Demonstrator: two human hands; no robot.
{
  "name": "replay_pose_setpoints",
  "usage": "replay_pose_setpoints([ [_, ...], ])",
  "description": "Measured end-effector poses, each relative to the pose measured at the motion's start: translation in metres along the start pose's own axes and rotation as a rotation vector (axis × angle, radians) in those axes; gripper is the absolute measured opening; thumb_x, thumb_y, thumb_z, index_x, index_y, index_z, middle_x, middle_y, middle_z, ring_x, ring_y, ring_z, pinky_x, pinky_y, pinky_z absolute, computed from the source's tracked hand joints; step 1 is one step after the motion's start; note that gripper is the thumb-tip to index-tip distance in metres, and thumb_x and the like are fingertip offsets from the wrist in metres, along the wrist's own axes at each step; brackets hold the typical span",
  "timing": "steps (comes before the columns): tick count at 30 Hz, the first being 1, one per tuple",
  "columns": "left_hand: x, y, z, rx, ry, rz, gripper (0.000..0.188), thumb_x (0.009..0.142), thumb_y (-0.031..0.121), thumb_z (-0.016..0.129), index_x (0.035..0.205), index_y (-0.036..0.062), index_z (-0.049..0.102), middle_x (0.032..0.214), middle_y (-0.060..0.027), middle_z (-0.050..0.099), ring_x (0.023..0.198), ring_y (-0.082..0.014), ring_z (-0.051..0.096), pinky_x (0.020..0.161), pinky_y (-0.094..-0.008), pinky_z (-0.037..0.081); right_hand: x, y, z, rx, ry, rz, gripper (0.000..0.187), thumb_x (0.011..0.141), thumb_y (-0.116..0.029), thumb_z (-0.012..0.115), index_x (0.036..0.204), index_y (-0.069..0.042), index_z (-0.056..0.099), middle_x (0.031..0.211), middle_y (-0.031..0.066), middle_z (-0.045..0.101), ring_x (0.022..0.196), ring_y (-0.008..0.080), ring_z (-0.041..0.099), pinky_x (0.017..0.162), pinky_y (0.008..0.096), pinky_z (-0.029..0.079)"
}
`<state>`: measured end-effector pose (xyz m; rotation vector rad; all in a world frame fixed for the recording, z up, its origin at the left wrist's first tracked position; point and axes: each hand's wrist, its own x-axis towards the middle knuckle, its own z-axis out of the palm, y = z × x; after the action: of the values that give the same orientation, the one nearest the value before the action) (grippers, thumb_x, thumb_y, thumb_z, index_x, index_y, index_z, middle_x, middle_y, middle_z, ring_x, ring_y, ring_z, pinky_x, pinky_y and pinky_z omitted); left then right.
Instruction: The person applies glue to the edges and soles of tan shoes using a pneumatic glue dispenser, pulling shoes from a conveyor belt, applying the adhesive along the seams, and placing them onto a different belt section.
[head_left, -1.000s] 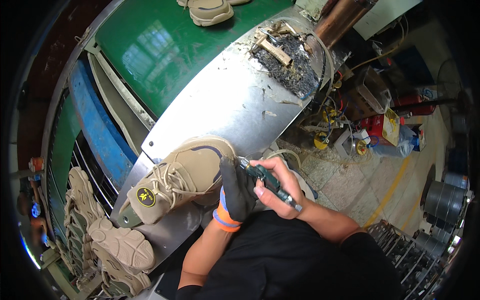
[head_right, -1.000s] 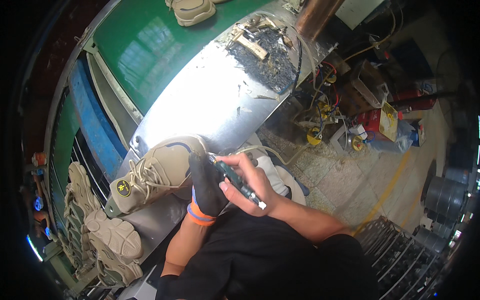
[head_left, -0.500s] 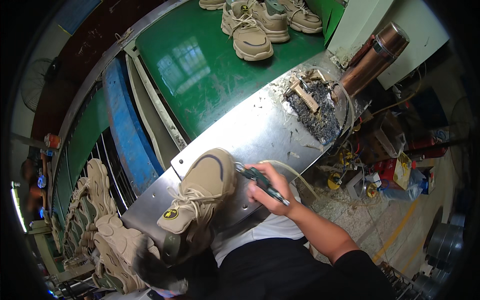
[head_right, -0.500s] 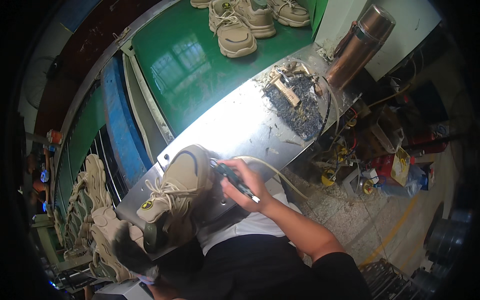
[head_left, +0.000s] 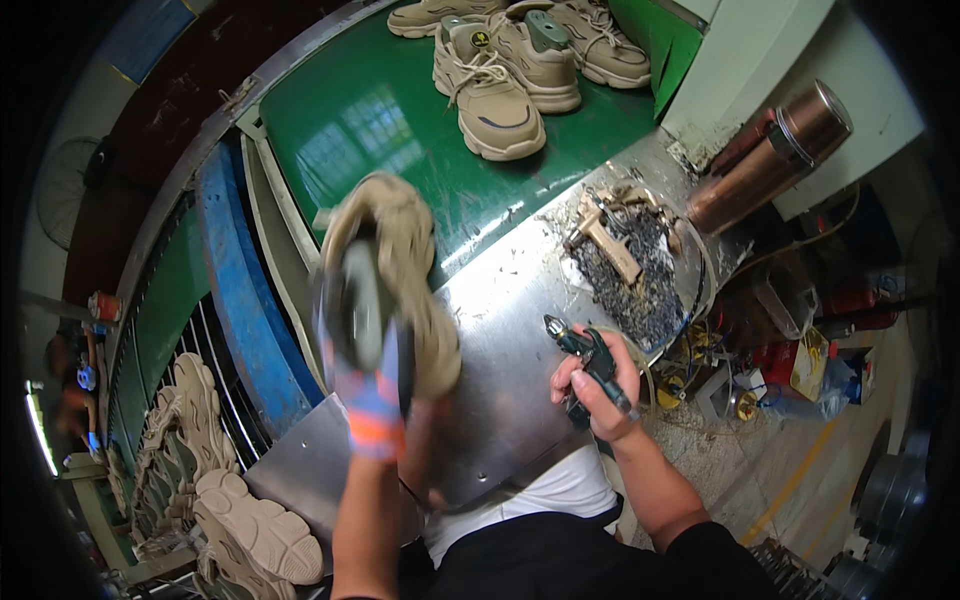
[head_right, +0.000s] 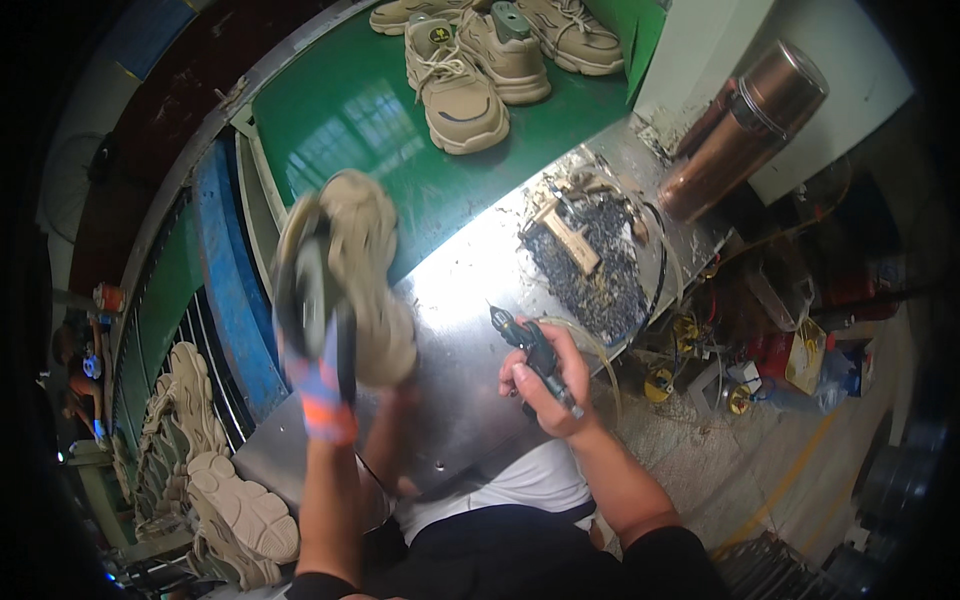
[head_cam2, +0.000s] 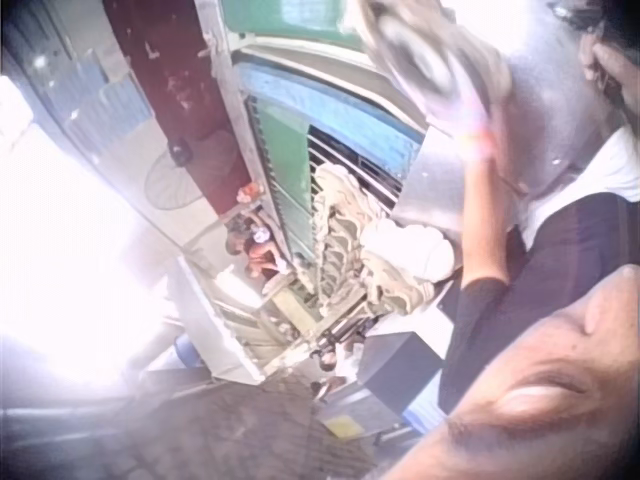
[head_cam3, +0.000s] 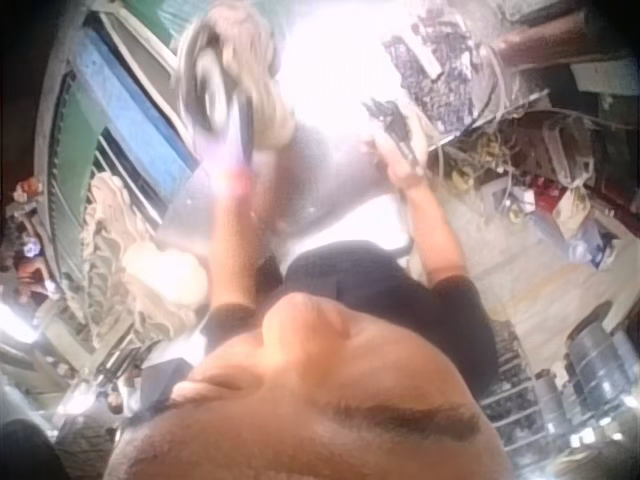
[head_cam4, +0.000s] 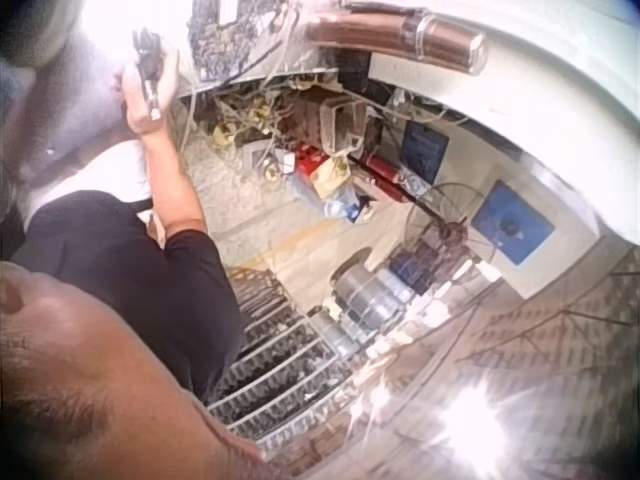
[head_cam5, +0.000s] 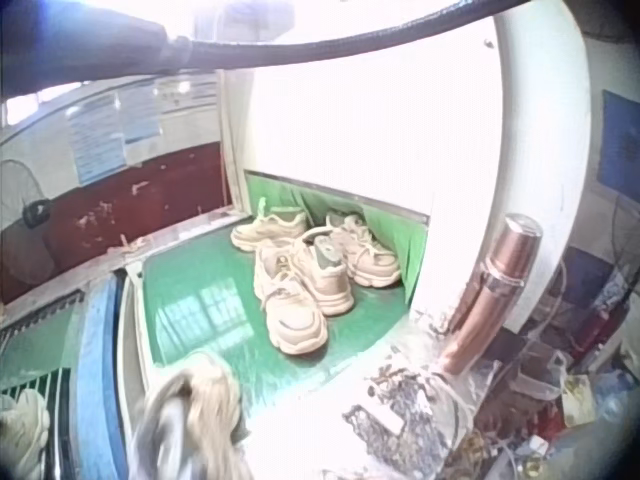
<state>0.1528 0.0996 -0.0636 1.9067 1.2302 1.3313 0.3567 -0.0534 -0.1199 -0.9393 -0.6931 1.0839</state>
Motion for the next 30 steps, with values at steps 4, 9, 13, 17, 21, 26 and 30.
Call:
replay_pose_setpoints([
  [4,0.112,-0.026,0.092,-0.076,0.065,0.088,0.062,0.074,0.013,0.073,0.131,0.003,0.051,0.131,-0.0193,0.047,0.125,-0.0332,0.045,0.107,-0.0389,0.037,0.003,-0.002,0.018,-0.072,0.012,0.027,0.047,0.088,-0.005,0.054,0.13,0.007,0.038,0.083,0.0129,0.063,0.069,0.0156,0.06,0.066,0.0302,0.051],
  [9,0.174,-0.066,0.174,0.009,0.119,0.164,0.074,0.071,0.031,0.073,0.137,0.0107,0.047,0.15,-0.0254,0.027,0.139,-0.0417,0.027,0.115,-0.0451,0.024,0.003,0.001,0.02,-0.135,0.053,-0.016,0.057,0.086,-0.015,0.058,0.131,0.008,0.033,0.078,0.0132,0.062,0.063,0.017,0.058,0.062,0.0299,0.05],
  [13,0.178,-0.077,0.138,-0.057,-0.254,0.139,0.099,0.071,0.054,0.075,0.146,0.0082,0.031,0.152,-0.0272,0.022,0.14,-0.0427,0.025,0.114,-0.0456,0.028,0.004,0.003,0.017,-0.213,0.13,-0.055,0.06,0.085,-0.017,0.057,0.132,0.011,0.03,0.075,0.0123,0.06,0.061,0.018,0.057,0.06,0.0304,0.05],
  [17,0.162,-0.104,0.006,0.527,-0.935,0.087,0.099,0.077,0.07,0.058,0.149,0.0085,0.029,0.152,-0.0213,0.028,0.139,-0.0372,0.031,0.113,-0.044,0.03,0.007,0.003,0.028,-0.165,0.093,-0.08,0.058,0.085,-0.013,0.053,0.134,0.009,0.029,0.077,0.0125,0.056,0.062,0.0175,0.053,0.058,0.0287,0.048],
  [21,0.086,-0.083,-0.213,0.777,-0.69,-0.382,0.085,0.084,0.062,0.058,0.147,0.0101,0.034,0.15,-0.0173,0.036,0.137,-0.0306,0.036,0.113,-0.0376,0.031,0.009,0.003,0.027,-0.135,0.053,-0.088,0.056,0.086,-0.013,0.053,0.134,0.006,0.032,0.078,0.0108,0.055,0.064,0.0168,0.053,0.059,0.0274,0.047],
  [26,-0.099,-0.002,-0.381,0.917,-0.038,-0.542,0.076,0.081,0.042,0.071,0.144,0.0111,0.04,0.145,-0.0173,0.042,0.134,-0.0333,0.039,0.111,-0.0377,0.033,0.006,0.002,0.026,-0.14,0.043,-0.104,0.053,0.087,-0.01,0.049,0.135,0.006,0.033,0.079,0.0098,0.055,0.064,0.0157,0.051,0.061,0.0272,0.045],
  [30,-0.194,0.052,-0.388,0.933,-0.367,-0.508,0.081,0.071,0.029,0.078,0.141,0.0103,0.042,0.146,-0.0205,0.037,0.134,-0.039,0.036,0.112,-0.0434,0.031,0.007,0.004,0.017,-0.178,0.062,-0.1,0.051,0.089,-0.012,0.05,0.134,0.006,0.035,0.078,0.0091,0.056,0.064,0.0151,0.051,0.061,0.0273,0.044],
])
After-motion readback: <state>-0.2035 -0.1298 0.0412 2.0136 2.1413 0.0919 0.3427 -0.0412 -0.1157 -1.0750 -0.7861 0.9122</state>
